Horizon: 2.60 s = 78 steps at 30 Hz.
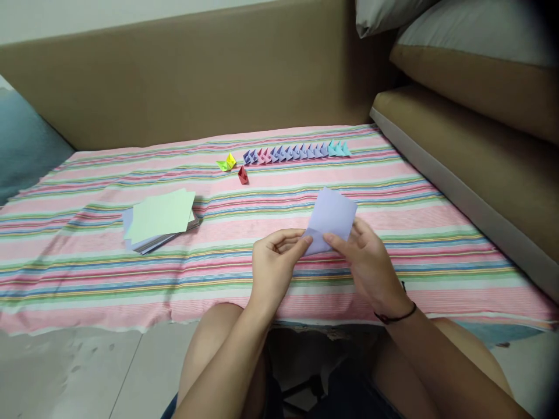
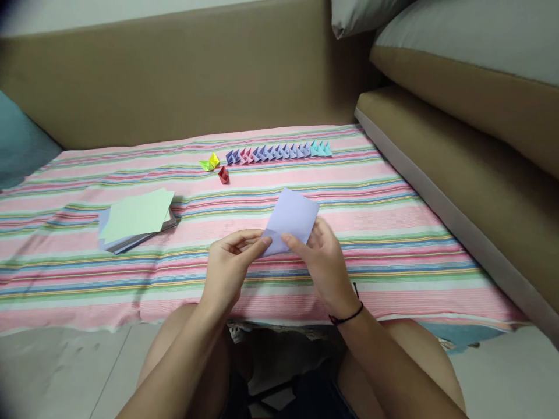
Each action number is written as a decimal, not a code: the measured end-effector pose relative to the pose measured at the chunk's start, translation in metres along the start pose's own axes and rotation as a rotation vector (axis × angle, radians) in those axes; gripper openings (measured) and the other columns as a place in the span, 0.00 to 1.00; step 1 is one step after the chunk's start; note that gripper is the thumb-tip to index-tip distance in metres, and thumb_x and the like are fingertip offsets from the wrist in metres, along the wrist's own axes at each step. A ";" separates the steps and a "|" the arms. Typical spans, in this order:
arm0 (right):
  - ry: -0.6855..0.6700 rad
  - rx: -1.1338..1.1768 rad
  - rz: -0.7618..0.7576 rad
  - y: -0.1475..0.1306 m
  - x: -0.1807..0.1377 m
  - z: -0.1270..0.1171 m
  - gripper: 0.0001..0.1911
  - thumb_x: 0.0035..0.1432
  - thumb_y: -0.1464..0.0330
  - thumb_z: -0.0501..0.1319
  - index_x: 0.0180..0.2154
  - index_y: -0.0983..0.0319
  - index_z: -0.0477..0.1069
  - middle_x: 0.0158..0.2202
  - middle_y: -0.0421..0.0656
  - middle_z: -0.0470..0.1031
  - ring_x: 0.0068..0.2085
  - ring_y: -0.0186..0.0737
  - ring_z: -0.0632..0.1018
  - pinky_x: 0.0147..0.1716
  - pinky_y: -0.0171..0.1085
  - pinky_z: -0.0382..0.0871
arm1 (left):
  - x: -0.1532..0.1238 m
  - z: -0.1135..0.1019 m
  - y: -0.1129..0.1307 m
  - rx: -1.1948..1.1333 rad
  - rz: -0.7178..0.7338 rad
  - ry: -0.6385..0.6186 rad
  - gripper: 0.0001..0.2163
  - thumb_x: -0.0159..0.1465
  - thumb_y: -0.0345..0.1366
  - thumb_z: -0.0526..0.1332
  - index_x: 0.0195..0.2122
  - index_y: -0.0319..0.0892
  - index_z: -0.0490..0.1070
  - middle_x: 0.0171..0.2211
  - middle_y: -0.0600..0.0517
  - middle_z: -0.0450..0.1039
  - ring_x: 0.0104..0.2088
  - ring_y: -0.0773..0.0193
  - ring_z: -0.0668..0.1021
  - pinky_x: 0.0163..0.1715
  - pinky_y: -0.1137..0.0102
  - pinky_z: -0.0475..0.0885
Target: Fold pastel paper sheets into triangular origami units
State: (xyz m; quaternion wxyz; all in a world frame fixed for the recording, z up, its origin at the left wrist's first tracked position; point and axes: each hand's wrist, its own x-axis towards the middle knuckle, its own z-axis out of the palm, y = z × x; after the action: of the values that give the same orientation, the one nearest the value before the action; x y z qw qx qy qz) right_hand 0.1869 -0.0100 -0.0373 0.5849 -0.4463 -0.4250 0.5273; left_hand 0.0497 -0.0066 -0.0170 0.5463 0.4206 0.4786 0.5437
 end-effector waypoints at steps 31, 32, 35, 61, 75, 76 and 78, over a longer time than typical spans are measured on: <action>-0.077 -0.681 -0.371 -0.034 -0.014 -0.012 0.05 0.53 0.64 0.64 0.27 0.57 0.73 0.26 0.39 0.73 0.32 0.38 0.74 0.33 0.37 0.67 | -0.007 -0.002 0.010 -0.075 0.013 -0.146 0.06 0.50 0.34 0.69 0.29 0.40 0.76 0.27 0.54 0.76 0.28 0.69 0.76 0.30 0.76 0.71; -0.072 -0.678 -0.367 -0.034 -0.014 -0.011 0.05 0.53 0.64 0.64 0.27 0.57 0.73 0.27 0.39 0.73 0.31 0.38 0.74 0.32 0.37 0.68 | -0.007 -0.002 0.009 -0.085 0.015 -0.146 0.06 0.51 0.33 0.68 0.29 0.40 0.76 0.27 0.54 0.76 0.29 0.69 0.76 0.30 0.75 0.71; -0.055 -0.667 -0.353 -0.033 -0.015 -0.011 0.05 0.52 0.64 0.65 0.27 0.57 0.74 0.28 0.39 0.74 0.32 0.39 0.75 0.32 0.37 0.68 | -0.008 -0.002 0.009 -0.077 0.012 -0.146 0.05 0.51 0.33 0.68 0.30 0.41 0.77 0.28 0.53 0.77 0.29 0.68 0.77 0.31 0.74 0.72; -0.056 -0.549 -0.233 -0.029 -0.011 -0.014 0.07 0.49 0.61 0.66 0.28 0.57 0.76 0.29 0.39 0.77 0.30 0.38 0.76 0.29 0.35 0.70 | -0.006 -0.002 0.008 -0.087 -0.049 -0.136 0.05 0.51 0.33 0.68 0.29 0.41 0.78 0.28 0.53 0.79 0.29 0.68 0.77 0.31 0.75 0.71; -0.032 -0.630 -0.337 -0.033 -0.011 -0.014 0.03 0.51 0.65 0.65 0.27 0.57 0.75 0.27 0.38 0.76 0.32 0.38 0.76 0.31 0.35 0.70 | -0.007 -0.002 0.009 -0.086 -0.009 -0.148 0.05 0.52 0.33 0.68 0.30 0.41 0.78 0.28 0.53 0.79 0.29 0.68 0.78 0.32 0.76 0.72; -0.029 -0.641 -0.365 -0.033 -0.011 -0.014 0.03 0.51 0.66 0.65 0.27 0.57 0.75 0.26 0.38 0.75 0.32 0.38 0.76 0.32 0.35 0.70 | -0.007 -0.002 0.009 -0.086 -0.001 -0.149 0.05 0.52 0.33 0.68 0.30 0.41 0.79 0.28 0.53 0.79 0.30 0.68 0.78 0.32 0.75 0.73; -0.029 -0.665 -0.417 -0.033 -0.011 -0.014 0.02 0.51 0.67 0.65 0.27 0.57 0.74 0.25 0.37 0.74 0.31 0.36 0.75 0.35 0.37 0.70 | -0.007 -0.002 0.010 -0.092 0.012 -0.150 0.04 0.52 0.33 0.68 0.30 0.42 0.79 0.28 0.53 0.79 0.30 0.67 0.78 0.33 0.75 0.73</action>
State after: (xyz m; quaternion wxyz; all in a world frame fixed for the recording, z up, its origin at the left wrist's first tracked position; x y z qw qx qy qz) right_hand 0.2069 -0.0235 -0.0089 0.4970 -0.5081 -0.6624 0.2368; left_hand 0.0460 -0.0132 -0.0077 0.5962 0.4376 0.4083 0.5352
